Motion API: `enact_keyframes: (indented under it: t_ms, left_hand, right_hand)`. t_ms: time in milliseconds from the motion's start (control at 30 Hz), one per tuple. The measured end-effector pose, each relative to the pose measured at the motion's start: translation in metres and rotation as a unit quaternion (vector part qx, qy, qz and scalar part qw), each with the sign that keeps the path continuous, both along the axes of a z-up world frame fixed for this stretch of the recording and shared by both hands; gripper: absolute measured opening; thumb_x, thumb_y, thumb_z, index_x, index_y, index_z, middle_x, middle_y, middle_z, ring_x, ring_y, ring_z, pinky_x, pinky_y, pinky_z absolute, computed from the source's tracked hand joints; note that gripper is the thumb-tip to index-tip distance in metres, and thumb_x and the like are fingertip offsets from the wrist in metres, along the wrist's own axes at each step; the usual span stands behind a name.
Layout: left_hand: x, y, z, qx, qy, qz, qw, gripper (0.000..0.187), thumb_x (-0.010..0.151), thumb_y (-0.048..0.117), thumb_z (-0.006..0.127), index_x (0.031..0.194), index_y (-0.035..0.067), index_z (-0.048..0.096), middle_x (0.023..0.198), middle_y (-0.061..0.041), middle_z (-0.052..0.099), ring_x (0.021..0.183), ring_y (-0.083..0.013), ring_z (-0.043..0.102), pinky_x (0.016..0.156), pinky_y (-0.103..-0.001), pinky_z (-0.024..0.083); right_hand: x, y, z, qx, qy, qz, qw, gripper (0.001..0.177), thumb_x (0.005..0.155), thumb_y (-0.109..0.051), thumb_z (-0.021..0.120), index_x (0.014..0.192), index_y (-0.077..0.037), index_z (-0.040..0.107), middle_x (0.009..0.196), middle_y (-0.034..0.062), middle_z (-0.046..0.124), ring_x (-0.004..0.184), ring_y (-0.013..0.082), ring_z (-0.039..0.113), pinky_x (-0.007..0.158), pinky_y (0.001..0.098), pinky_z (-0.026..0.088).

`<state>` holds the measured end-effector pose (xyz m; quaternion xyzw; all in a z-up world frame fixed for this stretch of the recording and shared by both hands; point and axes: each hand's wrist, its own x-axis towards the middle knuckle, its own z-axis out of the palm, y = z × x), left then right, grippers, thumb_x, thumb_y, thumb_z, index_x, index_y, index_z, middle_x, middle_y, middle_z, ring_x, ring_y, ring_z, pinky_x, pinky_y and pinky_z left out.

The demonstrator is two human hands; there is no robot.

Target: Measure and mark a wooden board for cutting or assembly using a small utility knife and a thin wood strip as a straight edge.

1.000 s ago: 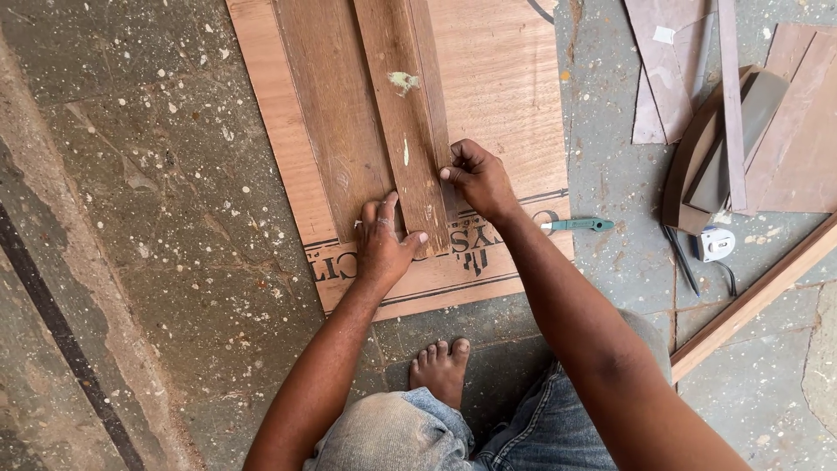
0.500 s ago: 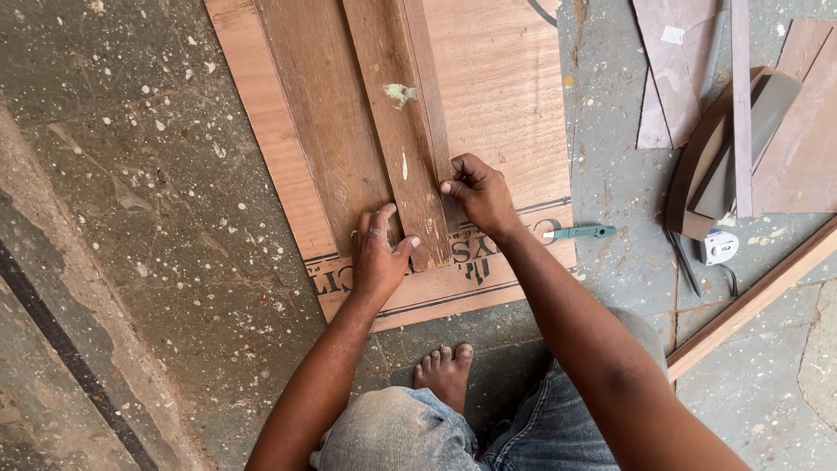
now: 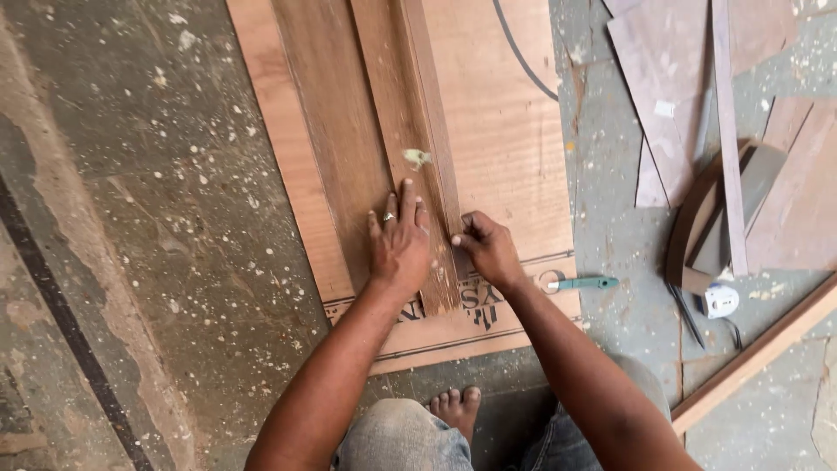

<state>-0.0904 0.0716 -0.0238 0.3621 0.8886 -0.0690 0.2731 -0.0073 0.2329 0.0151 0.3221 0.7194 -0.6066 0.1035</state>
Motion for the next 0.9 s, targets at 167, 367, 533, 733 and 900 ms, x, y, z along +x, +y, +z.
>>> enact_keyframes:
  t_ms: [167, 367, 533, 733, 900]
  left_hand:
    - [-0.054, 0.030, 0.046, -0.037, 0.007, 0.020, 0.999, 0.122, 0.064, 0.043, 0.085, 0.139, 0.012, -0.006, 0.151, -0.022, -0.019, 0.134, -0.0475, -0.006, 0.098, -0.079, 0.014]
    - [-0.109, 0.075, 0.125, -0.180, -0.195, 0.081, 0.961, 0.165, 0.056, 0.051, 0.100, 0.163, 0.017, -0.021, 0.164, -0.027, -0.032, 0.150, -0.0596, -0.013, 0.108, -0.084, 0.019]
    - [-0.116, 0.079, 0.130, -0.207, -0.220, 0.068, 0.951, 0.165, 0.057, 0.051, 0.099, 0.162, 0.017, -0.023, 0.162, -0.029, -0.036, 0.146, -0.0642, -0.018, 0.106, -0.085, 0.025]
    - [-0.123, 0.083, 0.136, -0.214, -0.235, 0.055, 0.946, 0.164, 0.058, 0.050, 0.099, 0.163, 0.016, -0.023, 0.163, -0.029, -0.034, 0.146, -0.0651, -0.018, 0.104, -0.085, 0.028]
    - [-0.118, 0.085, 0.126, -0.214, -0.236, 0.045, 0.947, 0.161, 0.060, 0.052, 0.097, 0.163, 0.015, -0.021, 0.163, -0.028, -0.034, 0.146, -0.0643, -0.020, 0.104, -0.086, 0.026]
  right_hand:
    - [-0.007, -0.001, 0.018, 0.046, -0.007, 0.040, 0.998, 0.013, 0.089, -0.011, 0.076, 0.095, -0.005, 0.065, 0.079, 0.0006, 0.069, 0.072, 0.0091, 0.059, 0.067, 0.0290, 0.052]
    - [-0.012, 0.002, 0.023, 0.005, -0.060, 0.031, 0.998, 0.014, 0.090, -0.012, 0.074, 0.098, -0.006, 0.065, 0.078, 0.0017, 0.069, 0.071, 0.0096, 0.059, 0.066, 0.0297, 0.053]
    - [-0.003, 0.004, 0.022, -0.015, -0.086, 0.032, 0.996, 0.018, 0.092, -0.013, 0.074, 0.100, -0.002, 0.062, 0.078, 0.0049, 0.066, 0.072, 0.0122, 0.057, 0.067, 0.0310, 0.052]
    - [0.017, 0.042, 0.035, -0.039, -0.107, -0.045, 0.992, 0.020, 0.092, -0.012, 0.070, 0.110, -0.006, 0.065, 0.084, 0.0023, 0.069, 0.074, 0.0106, 0.062, 0.069, 0.0282, 0.054]
    - [0.020, 0.096, 0.090, -0.012, -0.241, -0.125, 0.962, 0.023, 0.097, -0.016, 0.067, 0.118, -0.007, 0.065, 0.088, 0.0104, 0.068, 0.072, 0.0249, 0.060, 0.065, 0.0431, 0.051]
